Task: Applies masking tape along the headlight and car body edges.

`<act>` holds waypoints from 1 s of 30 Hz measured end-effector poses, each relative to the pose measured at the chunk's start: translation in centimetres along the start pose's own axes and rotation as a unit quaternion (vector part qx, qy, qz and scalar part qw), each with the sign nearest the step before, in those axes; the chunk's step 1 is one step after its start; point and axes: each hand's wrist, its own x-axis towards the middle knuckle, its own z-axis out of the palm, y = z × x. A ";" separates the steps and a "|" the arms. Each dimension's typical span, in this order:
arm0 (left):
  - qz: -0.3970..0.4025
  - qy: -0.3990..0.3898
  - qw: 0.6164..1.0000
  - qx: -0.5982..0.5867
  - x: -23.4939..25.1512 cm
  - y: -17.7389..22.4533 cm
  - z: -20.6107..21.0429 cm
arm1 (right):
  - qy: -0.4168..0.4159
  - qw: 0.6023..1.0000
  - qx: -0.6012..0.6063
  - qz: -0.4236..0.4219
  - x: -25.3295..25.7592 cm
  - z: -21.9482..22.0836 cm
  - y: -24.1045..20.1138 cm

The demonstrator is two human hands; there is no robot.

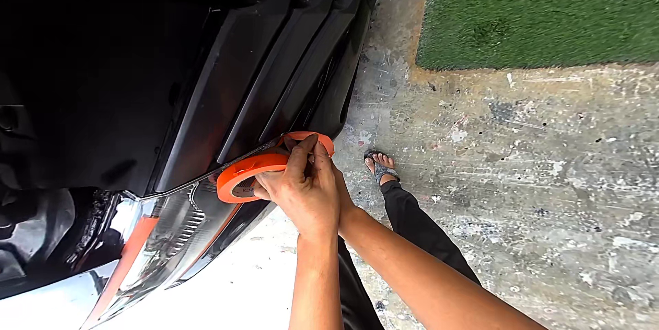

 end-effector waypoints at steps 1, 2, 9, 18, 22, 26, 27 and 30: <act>-0.002 0.008 1.000 -0.009 0.0 0.0 -0.1 | -0.037 0.999 -0.012 0.018 1.1 -2.6 -1.8; -0.002 0.022 1.000 -0.014 0.0 -0.1 -0.2 | -0.157 0.982 -0.019 0.103 3.1 -6.4 -5.0; -0.049 0.100 0.991 -0.068 0.3 -0.9 -1.0 | -0.088 0.991 0.101 -0.003 1.5 -1.5 0.3; -0.072 0.124 0.985 -0.099 0.3 -1.3 -1.4 | -0.076 0.993 0.093 -0.005 3.0 -3.0 0.3; -0.096 0.149 0.981 -0.078 0.2 -1.6 -1.5 | -0.079 0.996 0.022 -0.029 3.2 -3.3 0.2; -0.124 0.182 0.974 -0.063 0.4 -1.5 -1.4 | -0.089 0.995 -0.013 -0.037 3.4 -3.7 0.1; -0.127 0.191 0.971 -0.065 0.4 -1.6 -1.4 | -0.090 0.995 -0.020 -0.039 3.5 -3.8 0.1; -0.128 0.209 0.965 -0.088 0.7 -1.6 -1.3 | -0.096 0.994 -0.037 -0.044 3.8 -4.1 -0.2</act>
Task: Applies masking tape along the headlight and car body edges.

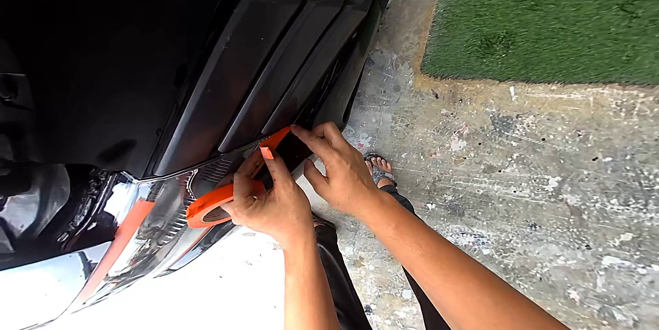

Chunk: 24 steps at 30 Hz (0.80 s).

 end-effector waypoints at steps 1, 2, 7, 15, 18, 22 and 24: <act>0.001 -0.001 1.000 -0.004 0.0 0.0 0.0 | 0.001 1.000 -0.004 -0.003 0.0 -0.1 -0.1; -0.001 -0.003 1.000 -0.006 0.0 0.0 0.0 | 0.004 1.000 -0.008 -0.009 0.1 -0.2 -0.2; -0.006 -0.008 1.000 -0.006 0.0 -0.1 -0.1 | 0.057 0.994 -0.021 -0.094 0.4 0.6 -0.6; -0.015 -0.001 1.000 -0.020 0.0 0.0 0.1 | 0.062 0.991 -0.036 -0.117 0.3 1.2 -0.5; -0.022 0.004 0.999 -0.034 0.2 0.2 0.0 | 0.060 0.992 -0.033 -0.108 0.4 1.2 -0.7; -0.029 0.014 0.998 -0.052 0.3 0.4 -0.1 | 0.063 0.991 -0.035 -0.113 0.4 1.2 -0.8; -0.031 0.017 0.997 -0.062 0.4 0.4 -0.1 | 0.062 0.990 -0.033 -0.124 0.5 1.3 -1.1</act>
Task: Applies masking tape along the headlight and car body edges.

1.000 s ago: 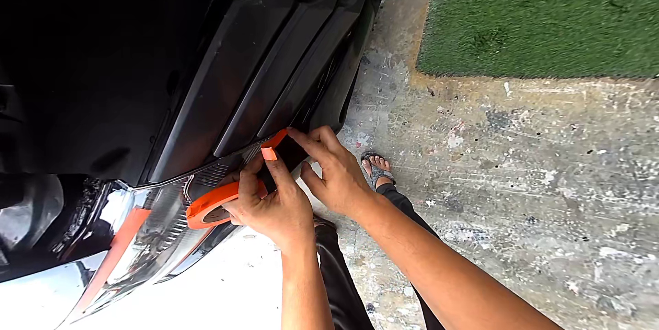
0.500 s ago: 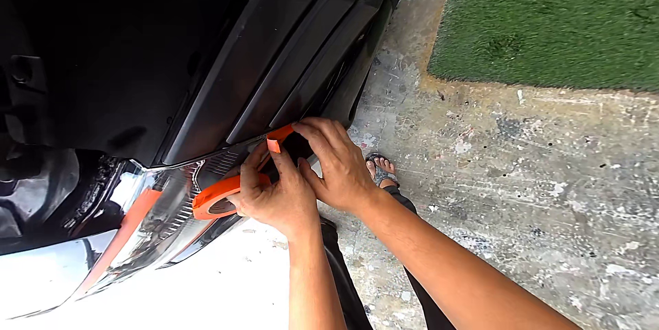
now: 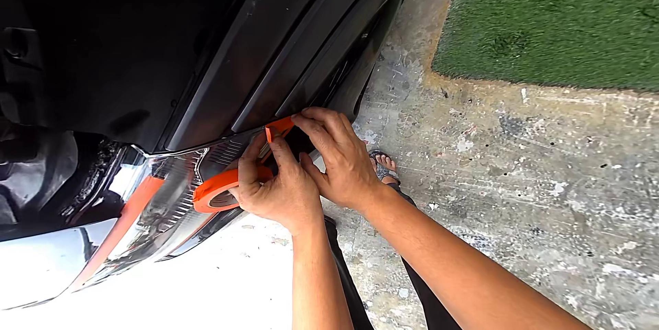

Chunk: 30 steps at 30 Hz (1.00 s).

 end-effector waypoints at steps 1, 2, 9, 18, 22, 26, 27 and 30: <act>0.001 0.002 1.000 -0.007 0.0 0.0 -0.1 | 0.002 1.000 0.004 -0.004 0.1 0.1 -0.2; 0.003 0.003 1.000 -0.012 0.1 -0.1 -0.1 | 0.005 1.000 0.006 -0.006 0.1 0.2 -0.4; -0.019 0.017 0.999 -0.032 0.3 0.4 -0.3 | 0.007 1.000 0.004 -0.016 -0.1 0.7 -1.3; -0.042 0.054 0.996 -0.065 1.6 0.9 -1.2 | 0.012 0.999 -0.017 -0.033 0.6 1.1 -1.9; -0.063 0.043 0.993 -0.090 2.0 1.2 -2.1 | 0.023 0.999 -0.009 -0.040 1.1 1.4 -2.2; -0.089 0.016 0.990 -0.106 2.0 1.1 -4.0 | 0.044 0.998 -0.002 -0.042 1.5 2.0 -3.4; -0.089 0.008 0.990 -0.107 1.9 0.8 -4.7 | 0.046 0.998 -0.004 -0.039 1.5 2.0 -3.9; -0.083 -0.032 0.989 -0.118 1.0 -0.3 -7.1 | 0.042 0.998 -0.023 -0.031 0.8 2.5 -4.4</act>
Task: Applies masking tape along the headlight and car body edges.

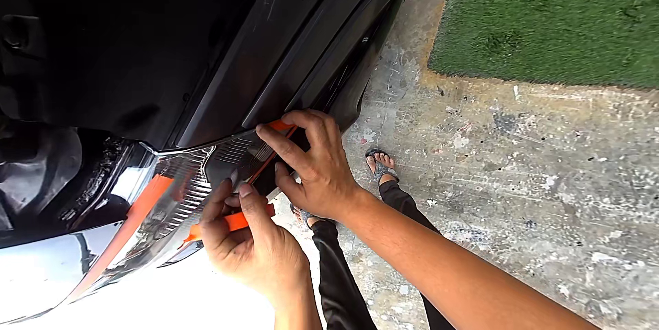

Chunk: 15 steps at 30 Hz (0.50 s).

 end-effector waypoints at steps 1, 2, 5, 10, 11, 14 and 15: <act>0.001 -0.015 1.000 0.001 -0.4 -0.3 -0.8 | -0.009 1.000 -0.012 0.002 -0.6 0.3 0.0; 0.004 -0.030 1.000 0.005 -0.9 -0.6 -1.5 | -0.024 0.999 -0.025 0.005 -1.3 0.8 0.0; 0.003 -0.082 0.996 0.015 -2.0 -1.3 -3.5 | -0.075 0.996 -0.027 0.027 -3.8 2.3 -0.5; -0.015 -0.207 0.977 -0.055 -2.1 -2.1 -6.8 | -0.012 0.995 -0.015 0.094 -3.8 2.8 -0.6; -0.023 -0.230 0.971 -0.068 -2.0 -2.2 -7.4 | -0.025 0.993 -0.024 0.114 -3.2 2.8 -0.6; -0.055 -0.282 0.954 -0.089 -1.3 -2.0 -9.0 | -0.062 0.985 -0.024 0.159 -2.8 3.2 -1.4; -0.065 -0.296 0.948 -0.095 -0.9 -1.8 -9.3 | -0.067 0.983 -0.014 0.173 -2.7 3.2 -1.9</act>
